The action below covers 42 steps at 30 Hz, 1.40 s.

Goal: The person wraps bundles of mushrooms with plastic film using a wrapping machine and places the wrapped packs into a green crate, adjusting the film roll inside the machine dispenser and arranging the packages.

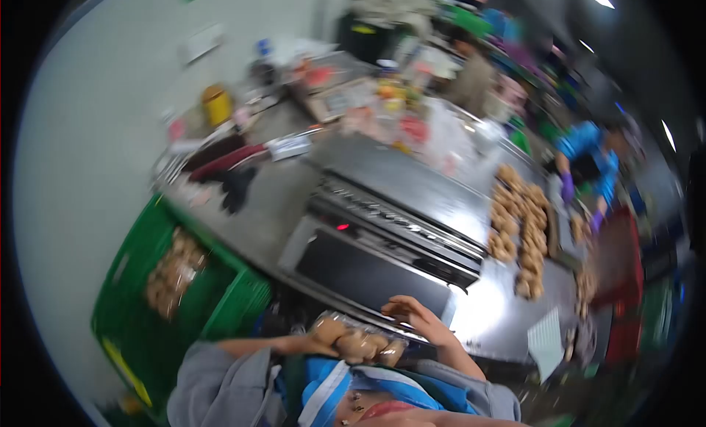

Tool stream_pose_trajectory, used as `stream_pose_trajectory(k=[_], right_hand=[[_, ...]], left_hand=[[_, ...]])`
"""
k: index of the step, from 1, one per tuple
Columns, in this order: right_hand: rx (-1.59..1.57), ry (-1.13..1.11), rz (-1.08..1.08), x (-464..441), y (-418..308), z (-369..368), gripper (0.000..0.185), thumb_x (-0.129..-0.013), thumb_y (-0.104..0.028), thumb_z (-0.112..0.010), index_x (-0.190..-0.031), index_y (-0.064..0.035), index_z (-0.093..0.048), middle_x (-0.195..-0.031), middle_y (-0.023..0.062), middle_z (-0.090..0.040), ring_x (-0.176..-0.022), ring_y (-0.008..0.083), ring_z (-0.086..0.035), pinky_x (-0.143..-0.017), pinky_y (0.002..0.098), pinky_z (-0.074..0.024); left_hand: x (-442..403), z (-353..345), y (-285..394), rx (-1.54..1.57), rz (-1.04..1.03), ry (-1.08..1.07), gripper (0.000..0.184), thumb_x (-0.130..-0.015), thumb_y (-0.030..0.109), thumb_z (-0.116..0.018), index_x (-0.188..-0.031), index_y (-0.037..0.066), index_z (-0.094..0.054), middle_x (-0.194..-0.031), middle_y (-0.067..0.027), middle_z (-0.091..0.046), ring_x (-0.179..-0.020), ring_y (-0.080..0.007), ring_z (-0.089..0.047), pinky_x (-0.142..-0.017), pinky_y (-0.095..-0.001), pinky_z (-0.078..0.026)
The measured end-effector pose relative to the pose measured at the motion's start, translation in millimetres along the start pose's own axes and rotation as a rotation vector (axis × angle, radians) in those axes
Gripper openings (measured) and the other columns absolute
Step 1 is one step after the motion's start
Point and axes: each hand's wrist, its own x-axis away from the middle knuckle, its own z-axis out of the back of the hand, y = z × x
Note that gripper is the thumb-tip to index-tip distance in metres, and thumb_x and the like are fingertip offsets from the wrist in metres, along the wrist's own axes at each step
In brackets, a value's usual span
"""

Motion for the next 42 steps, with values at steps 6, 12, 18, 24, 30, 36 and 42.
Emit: stream_pose_trajectory(k=[6, 12, 18, 24, 30, 36, 42], right_hand=[[0.601, -0.186, -0.031, -76, 20, -73, 0.087, -0.063, -0.027, -0.08, -0.131, -0.0017, -0.032, -0.111, 0.019, -0.057, -0.104, 0.0273, -0.056, -0.087, 0.0332, -0.0454], [0.841, -0.482, 0.433, -170, 59, -281, 0.102, -0.071, -0.03, -0.075, -0.137, 0.0046, -0.005, -0.135, 0.0271, -0.029, -0.126, 0.0331, -0.035, -0.102, 0.0385, -0.0313], [0.674, -0.467, 0.231, -215, 98, -335, 0.071, -0.08, -0.013, -0.066, -0.137, -0.0055, -0.025, -0.116, 0.0138, -0.054, -0.103, 0.0219, -0.055, -0.087, 0.0331, -0.045], [0.466, -0.251, -0.049, -207, 118, -303, 0.047, -0.084, -0.005, -0.059, -0.127, -0.0008, -0.04, -0.1, 0.009, -0.06, -0.093, 0.015, -0.058, -0.083, 0.0282, -0.0464], [0.522, 0.052, 0.038, -177, 109, -264, 0.034, -0.086, -0.009, -0.057, -0.118, -0.0004, -0.049, -0.092, 0.0078, -0.062, -0.087, 0.0133, -0.059, -0.079, 0.0273, -0.0476], [0.448, 0.662, 0.218, -108, 81, -158, 0.024, -0.086, -0.01, -0.057, -0.108, 0.0003, -0.056, -0.086, 0.0058, -0.063, -0.078, 0.0095, -0.059, -0.071, 0.0246, -0.048], [0.411, 1.351, 0.639, -5, 56, 48, 0.026, -0.086, -0.013, -0.058, -0.107, 0.0018, -0.057, -0.092, 0.0073, -0.063, -0.083, 0.0121, -0.058, -0.072, 0.0269, -0.0473]], left_hand=[[92, 9, 11, 0.656, -0.264, 0.304, 0.053, -0.089, 0.037, -0.048, -0.129, 0.005, -0.037, -0.124, -0.0108, -0.046, -0.115, -0.0209, -0.044, -0.096, -0.0323, -0.037], [259, 47, 87, -0.154, -0.634, 1.399, 0.055, -0.084, 0.019, -0.059, -0.131, 0.004, -0.034, -0.117, -0.0092, -0.052, -0.104, -0.0191, -0.054, -0.089, -0.0332, -0.045], [561, 126, 32, 0.221, -0.66, 1.967, 0.052, -0.084, 0.034, -0.06, -0.124, 0.005, -0.042, -0.11, -0.0115, -0.057, -0.095, -0.0238, -0.059, -0.081, -0.0377, -0.051], [629, 222, -37, -0.324, 0.085, 2.541, 0.064, -0.078, 0.049, -0.06, -0.114, -0.002, -0.052, -0.112, -0.0204, -0.057, -0.095, -0.0315, -0.057, -0.084, -0.0374, -0.044], [634, 223, -49, -0.952, 0.288, 2.547, 0.046, -0.071, 0.036, -0.065, -0.095, -0.003, -0.061, -0.094, -0.0186, -0.063, -0.084, -0.0342, -0.058, -0.076, -0.0421, -0.048], [444, 222, 106, -1.414, -0.418, 1.981, 0.026, -0.09, 0.015, -0.052, -0.106, -0.004, -0.056, -0.103, -0.0177, -0.058, -0.095, -0.0316, -0.054, -0.087, -0.0375, -0.042], [120, 150, 116, -1.431, -0.399, 0.783, 0.009, -0.081, 0.004, -0.053, -0.089, 0.001, -0.058, -0.088, -0.0131, -0.059, -0.081, -0.0284, -0.055, -0.075, -0.0359, -0.044]])
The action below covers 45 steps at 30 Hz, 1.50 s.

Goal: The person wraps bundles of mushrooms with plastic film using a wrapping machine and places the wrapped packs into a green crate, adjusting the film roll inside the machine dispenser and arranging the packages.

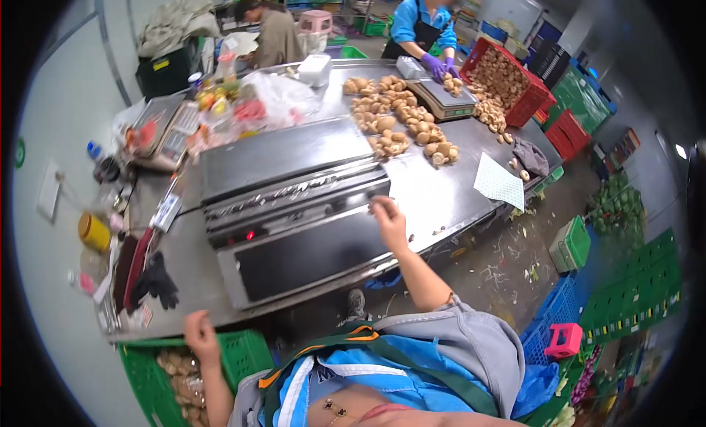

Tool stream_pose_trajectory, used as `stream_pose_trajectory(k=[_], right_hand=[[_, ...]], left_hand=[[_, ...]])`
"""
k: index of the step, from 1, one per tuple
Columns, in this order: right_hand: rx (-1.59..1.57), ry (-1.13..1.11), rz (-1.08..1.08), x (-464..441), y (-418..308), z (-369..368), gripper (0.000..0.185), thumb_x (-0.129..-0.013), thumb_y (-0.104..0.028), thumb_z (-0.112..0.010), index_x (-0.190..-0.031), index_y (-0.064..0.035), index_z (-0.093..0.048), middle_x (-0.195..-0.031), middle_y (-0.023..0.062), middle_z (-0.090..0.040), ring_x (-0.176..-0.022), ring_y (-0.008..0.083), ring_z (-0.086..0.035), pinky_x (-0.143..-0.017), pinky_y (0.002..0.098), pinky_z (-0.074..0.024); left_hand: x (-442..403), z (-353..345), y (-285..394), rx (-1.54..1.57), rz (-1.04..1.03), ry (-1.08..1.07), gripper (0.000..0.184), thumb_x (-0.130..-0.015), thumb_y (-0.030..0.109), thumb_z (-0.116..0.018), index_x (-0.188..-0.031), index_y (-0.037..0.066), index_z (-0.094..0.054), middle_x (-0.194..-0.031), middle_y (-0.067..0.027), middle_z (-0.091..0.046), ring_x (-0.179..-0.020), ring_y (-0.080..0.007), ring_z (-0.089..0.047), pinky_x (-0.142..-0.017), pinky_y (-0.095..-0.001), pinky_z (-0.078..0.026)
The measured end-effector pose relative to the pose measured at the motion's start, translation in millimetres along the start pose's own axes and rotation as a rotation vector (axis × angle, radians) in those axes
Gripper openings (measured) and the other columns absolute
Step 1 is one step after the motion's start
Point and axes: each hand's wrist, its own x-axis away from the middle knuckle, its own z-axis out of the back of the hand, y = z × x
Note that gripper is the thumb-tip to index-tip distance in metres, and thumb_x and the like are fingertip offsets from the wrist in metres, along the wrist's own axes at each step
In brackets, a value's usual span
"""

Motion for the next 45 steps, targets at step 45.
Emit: stream_pose_trajectory(k=[45], right_hand=[[0.28, 0.044, 0.086, -256, 63, 135, 0.045, -0.089, -0.026, -0.051, -0.127, -0.0029, -0.043, -0.131, 0.0233, -0.032, -0.122, 0.0351, -0.035, -0.1, 0.038, -0.0302]], left_hand=[[-229, -519, 264, 0.387, 0.052, -0.242, 0.069, -0.075, 0.028, -0.069, -0.128, 0.001, -0.035, -0.119, -0.0224, -0.038, -0.11, -0.0363, -0.04, -0.095, -0.0421, -0.034]])
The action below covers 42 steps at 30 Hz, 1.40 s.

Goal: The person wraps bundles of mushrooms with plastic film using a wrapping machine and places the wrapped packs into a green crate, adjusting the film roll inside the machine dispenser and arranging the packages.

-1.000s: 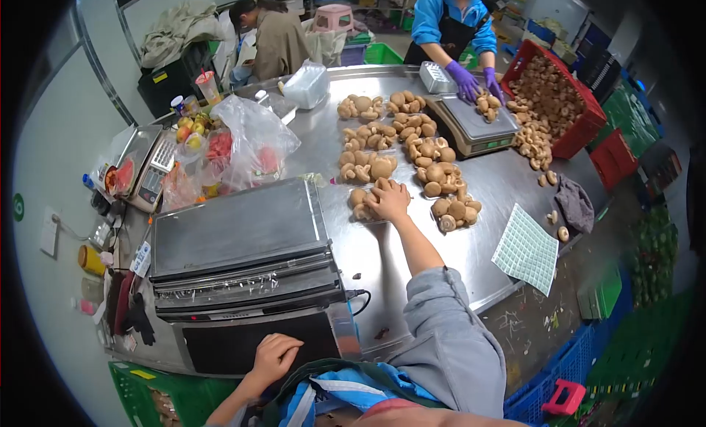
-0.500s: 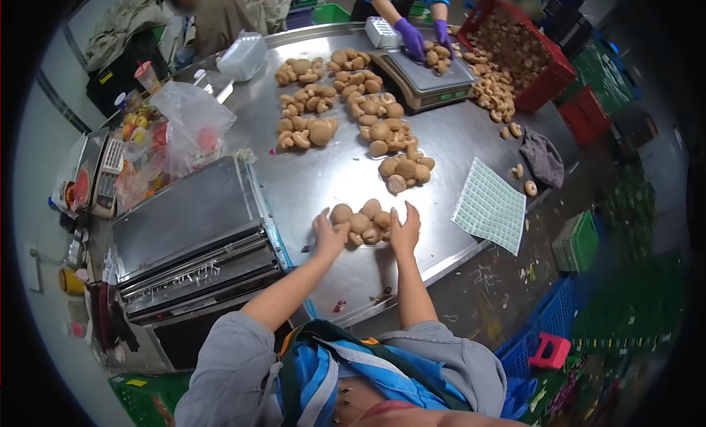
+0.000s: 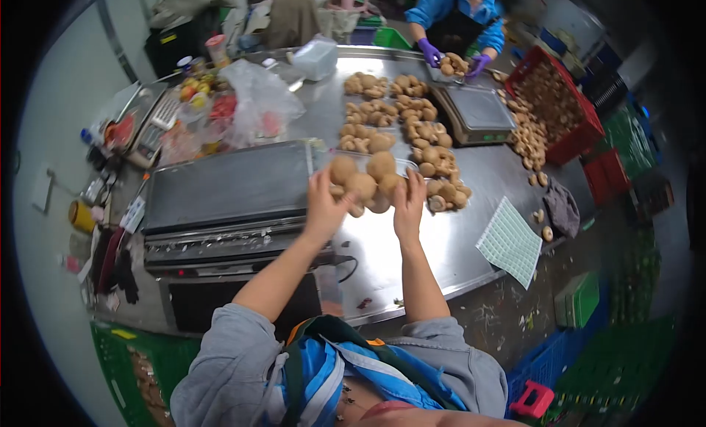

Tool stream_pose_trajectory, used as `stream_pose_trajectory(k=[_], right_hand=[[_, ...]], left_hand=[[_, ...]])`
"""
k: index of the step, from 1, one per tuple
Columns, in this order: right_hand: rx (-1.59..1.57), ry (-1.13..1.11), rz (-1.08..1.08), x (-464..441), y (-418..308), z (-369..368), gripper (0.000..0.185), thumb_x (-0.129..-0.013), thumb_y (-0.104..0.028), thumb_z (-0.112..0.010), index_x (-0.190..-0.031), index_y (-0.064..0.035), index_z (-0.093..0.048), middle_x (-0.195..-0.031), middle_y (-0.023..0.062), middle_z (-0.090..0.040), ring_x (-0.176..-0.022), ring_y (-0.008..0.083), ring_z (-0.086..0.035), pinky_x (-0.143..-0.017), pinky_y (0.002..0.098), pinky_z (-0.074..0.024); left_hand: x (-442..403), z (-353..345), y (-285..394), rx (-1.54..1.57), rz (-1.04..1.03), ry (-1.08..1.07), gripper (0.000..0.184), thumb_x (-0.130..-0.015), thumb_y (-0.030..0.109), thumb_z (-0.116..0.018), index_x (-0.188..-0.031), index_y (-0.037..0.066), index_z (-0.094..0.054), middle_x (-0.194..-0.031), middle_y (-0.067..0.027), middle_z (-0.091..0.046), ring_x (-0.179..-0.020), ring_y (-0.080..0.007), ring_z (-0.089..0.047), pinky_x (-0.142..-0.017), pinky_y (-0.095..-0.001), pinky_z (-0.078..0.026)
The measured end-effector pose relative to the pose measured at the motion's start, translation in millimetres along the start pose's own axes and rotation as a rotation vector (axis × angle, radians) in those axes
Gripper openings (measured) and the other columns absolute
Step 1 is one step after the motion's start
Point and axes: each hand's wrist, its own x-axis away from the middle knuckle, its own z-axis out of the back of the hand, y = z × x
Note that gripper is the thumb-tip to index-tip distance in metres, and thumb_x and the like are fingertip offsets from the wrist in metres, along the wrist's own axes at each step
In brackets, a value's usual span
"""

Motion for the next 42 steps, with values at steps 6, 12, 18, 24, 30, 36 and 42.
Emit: stream_pose_trajectory(k=[6, 12, 18, 24, 30, 36, 42], right_hand=[[-0.137, -0.313, -0.038, 22, -64, -187, 0.053, -0.088, -0.037, -0.049, -0.128, -0.0029, -0.042, -0.13, 0.0262, -0.034, -0.121, 0.0388, -0.034, -0.102, 0.0417, -0.0281], [0.031, -0.51, -0.213, 72, -112, -292, 0.061, -0.085, -0.047, -0.046, -0.127, -0.0029, -0.045, -0.124, 0.0278, -0.042, -0.115, 0.0428, -0.04, -0.098, 0.0442, -0.0325], [0.033, -0.469, -0.061, 80, -111, -257, 0.059, -0.085, -0.042, -0.052, -0.126, 0.0002, -0.045, -0.119, 0.0267, -0.05, -0.106, 0.037, -0.052, -0.092, 0.0398, -0.0399], [0.657, -1.068, 0.649, 51, -121, -140, 0.049, -0.079, -0.021, -0.058, -0.126, -0.0162, -0.046, -0.093, 0.0051, -0.06, -0.086, 0.0234, -0.058, -0.075, 0.0358, -0.0469], [0.619, -1.047, 1.139, 61, -104, -174, 0.04, -0.076, -0.018, -0.057, -0.116, -0.018, -0.055, -0.074, 0.0021, -0.054, -0.072, 0.0205, -0.057, -0.065, 0.0339, -0.0469], [0.193, -0.818, 0.234, 126, -108, -142, 0.015, -0.09, -0.019, -0.05, -0.09, -0.0036, -0.05, -0.07, 0.0129, -0.058, -0.062, 0.0296, -0.057, -0.062, 0.0387, -0.0477], [-0.793, -0.177, -0.05, 14, -229, -197, 0.019, -0.095, -0.017, -0.04, -0.094, 0.0002, -0.049, -0.081, 0.0166, -0.063, -0.071, 0.0205, -0.061, -0.077, 0.034, -0.0509]], left_hand=[[-7, 195, -72, -0.245, 0.15, 0.191, 0.064, -0.074, 0.031, -0.07, -0.124, 0.002, -0.044, -0.112, -0.0197, -0.044, -0.103, -0.0331, -0.049, -0.089, -0.0382, -0.041], [6, 320, -127, -0.197, 0.408, 0.124, 0.068, -0.076, 0.041, -0.066, -0.127, 0.004, -0.042, -0.117, -0.0195, -0.042, -0.105, -0.034, -0.049, -0.091, -0.0391, -0.04], [28, 378, -135, -0.478, -0.041, 0.186, 0.057, -0.077, 0.036, -0.065, -0.121, 0.005, -0.046, -0.118, -0.0183, -0.046, -0.108, -0.0333, -0.049, -0.094, -0.0377, -0.036], [35, 487, -117, -0.982, -0.512, -0.922, 0.036, -0.079, 0.019, -0.059, -0.114, 0.013, -0.056, -0.082, -0.0028, -0.058, -0.079, -0.0175, -0.056, -0.082, -0.0324, -0.039], [31, 457, -135, -0.904, -1.048, -0.708, 0.032, -0.076, 0.017, -0.054, -0.107, 0.018, -0.062, -0.059, 0.0036, -0.049, -0.064, -0.0134, -0.051, -0.073, -0.0295, -0.037], [85, 454, -130, -0.476, -0.473, -0.165, 0.017, -0.084, 0.022, -0.058, -0.096, 0.011, -0.061, -0.052, 0.0006, -0.046, -0.052, -0.0134, -0.047, -0.052, -0.0301, -0.037], [-31, 435, -41, 0.758, -0.012, 0.347, 0.026, -0.097, 0.022, -0.038, -0.091, 0.003, -0.053, -0.073, -0.0071, -0.061, -0.065, -0.0142, -0.057, -0.061, -0.0277, -0.046]])
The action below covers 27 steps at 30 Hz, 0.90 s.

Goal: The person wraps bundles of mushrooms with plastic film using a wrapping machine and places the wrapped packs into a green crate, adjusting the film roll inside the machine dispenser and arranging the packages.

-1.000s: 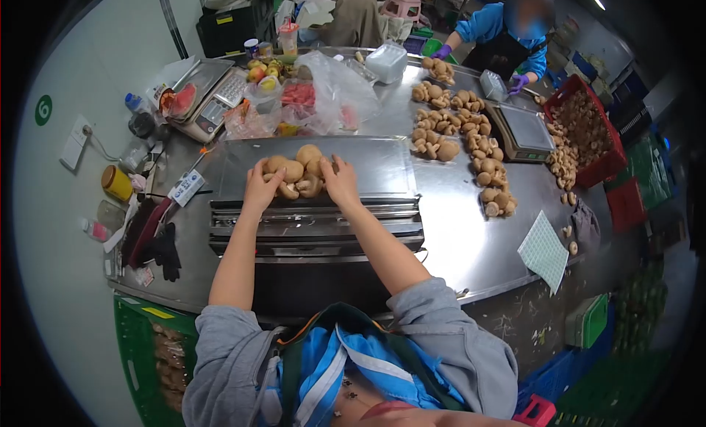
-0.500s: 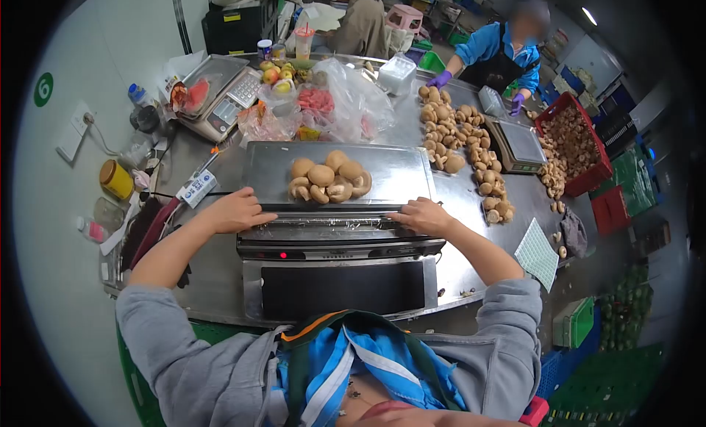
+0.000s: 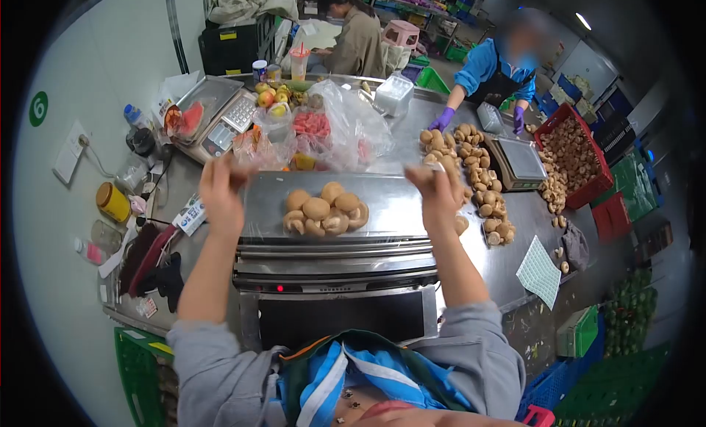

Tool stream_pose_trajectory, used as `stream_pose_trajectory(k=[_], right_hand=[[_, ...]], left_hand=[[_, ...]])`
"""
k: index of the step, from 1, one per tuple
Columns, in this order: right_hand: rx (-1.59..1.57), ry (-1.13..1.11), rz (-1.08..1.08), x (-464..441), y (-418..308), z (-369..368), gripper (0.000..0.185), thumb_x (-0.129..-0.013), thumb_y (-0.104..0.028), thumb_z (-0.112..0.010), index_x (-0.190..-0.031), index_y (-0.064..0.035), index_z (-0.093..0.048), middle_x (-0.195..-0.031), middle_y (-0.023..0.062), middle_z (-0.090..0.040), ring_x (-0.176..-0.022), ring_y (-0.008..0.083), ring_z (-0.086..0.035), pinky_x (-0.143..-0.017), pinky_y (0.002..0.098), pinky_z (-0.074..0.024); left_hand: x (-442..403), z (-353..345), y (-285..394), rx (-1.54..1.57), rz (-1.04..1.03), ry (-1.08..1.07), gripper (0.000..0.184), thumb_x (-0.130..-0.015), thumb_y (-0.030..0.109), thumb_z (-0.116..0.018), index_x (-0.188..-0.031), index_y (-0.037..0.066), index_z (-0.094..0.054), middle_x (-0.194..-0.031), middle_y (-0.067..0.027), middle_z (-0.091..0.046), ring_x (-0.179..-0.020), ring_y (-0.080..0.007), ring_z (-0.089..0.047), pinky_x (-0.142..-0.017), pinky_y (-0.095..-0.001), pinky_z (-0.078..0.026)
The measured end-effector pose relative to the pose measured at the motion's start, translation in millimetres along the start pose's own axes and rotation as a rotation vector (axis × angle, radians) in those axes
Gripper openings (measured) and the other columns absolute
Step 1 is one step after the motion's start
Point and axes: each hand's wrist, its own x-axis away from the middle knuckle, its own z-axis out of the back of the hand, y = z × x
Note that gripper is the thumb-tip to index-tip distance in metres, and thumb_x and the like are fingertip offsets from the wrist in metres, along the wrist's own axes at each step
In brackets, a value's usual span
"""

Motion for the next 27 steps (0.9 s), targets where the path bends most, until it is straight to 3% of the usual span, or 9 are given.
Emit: stream_pose_trajectory(k=[1, 3, 6, 8, 10, 12, 15, 19, 27], right_hand=[[-0.024, -0.026, 0.005, -31, 32, -14, 0.021, -0.095, -0.018, -0.04, -0.096, 0.0001, -0.05, -0.084, 0.0162, -0.064, -0.076, 0.0214, -0.062, -0.079, 0.0346, -0.0498], [0.26, -0.178, 0.013, -61, 111, -10, 0.024, -0.095, -0.021, -0.04, -0.1, -0.0016, -0.054, -0.09, 0.0151, -0.065, -0.086, 0.0237, -0.062, -0.082, 0.0362, -0.0472], [0.99, -0.567, -0.164, -46, 166, 4, 0.026, -0.093, -0.025, -0.042, -0.1, -0.0062, -0.058, -0.098, 0.0135, -0.063, -0.097, 0.0278, -0.059, -0.085, 0.0372, -0.0438], [0.922, -0.699, 0.502, -46, 204, 26, 0.026, -0.091, -0.026, -0.044, -0.102, -0.0066, -0.058, -0.101, 0.0161, -0.06, -0.098, 0.0327, -0.056, -0.085, 0.0362, -0.0434], [1.02, -0.716, 0.583, -31, 190, 31, 0.026, -0.09, -0.023, -0.044, -0.103, -0.0053, -0.057, -0.105, 0.0156, -0.059, -0.098, 0.0348, -0.055, -0.085, 0.0341, -0.0431], [0.764, -0.79, -0.114, -21, 178, 34, 0.028, -0.092, -0.024, -0.043, -0.104, -0.0035, -0.056, -0.1, 0.0156, -0.06, -0.095, 0.0324, -0.056, -0.082, 0.034, -0.0432], [0.525, -0.722, -0.501, 21, 132, 38, 0.035, -0.095, -0.028, -0.038, -0.105, 0.0013, -0.056, -0.087, 0.0141, -0.06, -0.082, 0.0188, -0.054, -0.078, 0.0324, -0.0424], [0.631, -0.788, -0.314, 57, 92, 46, 0.037, -0.096, -0.029, -0.036, -0.104, 0.0003, -0.058, -0.079, 0.0114, -0.058, -0.077, 0.0161, -0.054, -0.073, 0.0309, -0.0429], [0.283, -0.692, -0.881, 151, 70, 72, 0.053, -0.096, -0.042, -0.032, -0.109, 0.0018, -0.057, -0.092, 0.0111, -0.064, -0.079, 0.0158, -0.059, -0.073, 0.0288, -0.0492]], left_hand=[[-25, -23, -12, -0.16, -0.041, 0.228, 0.026, -0.097, 0.021, -0.036, -0.09, 0.003, -0.053, -0.077, -0.0093, -0.062, -0.068, -0.0154, -0.058, -0.064, -0.0284, -0.047], [-60, 3, -92, -0.768, -0.195, 0.08, 0.021, -0.094, 0.02, -0.039, -0.093, 0.003, -0.053, -0.085, -0.0125, -0.062, -0.078, -0.0255, -0.061, -0.07, -0.0342, -0.046], [-42, 65, -193, -1.112, -0.199, -0.491, 0.014, -0.086, 0.015, -0.045, -0.093, 0.006, -0.054, -0.096, -0.0171, -0.059, -0.093, -0.0385, -0.054, -0.079, -0.041, -0.043], [-43, 65, -176, -1.112, -0.364, -0.568, 0.016, -0.084, 0.015, -0.046, -0.094, 0.007, -0.057, -0.107, -0.0148, -0.057, -0.103, -0.0345, -0.051, -0.086, -0.0402, -0.04], [-30, 67, -155, -1.235, -0.321, -0.739, 0.018, -0.084, 0.015, -0.046, -0.095, 0.008, -0.059, -0.114, -0.0121, -0.055, -0.109, -0.0321, -0.048, -0.09, -0.0389, -0.037], [-16, 73, -142, -1.025, 0.009, -0.763, 0.022, -0.086, 0.018, -0.045, -0.098, 0.005, -0.058, -0.108, -0.0135, -0.058, -0.102, -0.0296, -0.052, -0.087, -0.0358, -0.039], [20, 62, -88, -0.684, 0.483, -0.827, 0.033, -0.091, 0.026, -0.043, -0.108, 0.0, -0.054, -0.099, -0.0154, -0.058, -0.098, -0.0276, -0.051, -0.09, -0.0363, -0.038], [60, 65, -64, -0.937, 0.073, -0.908, 0.033, -0.092, 0.027, -0.043, -0.105, -0.001, -0.056, -0.091, -0.0147, -0.058, -0.087, -0.0204, -0.054, -0.081, -0.0319, -0.042], [177, 68, -36, -0.527, 0.969, -0.387, 0.035, -0.094, 0.03, -0.044, -0.09, 0.001, -0.062, -0.068, -0.0027, -0.058, -0.055, -0.0096, -0.054, -0.05, -0.0241, -0.044]])
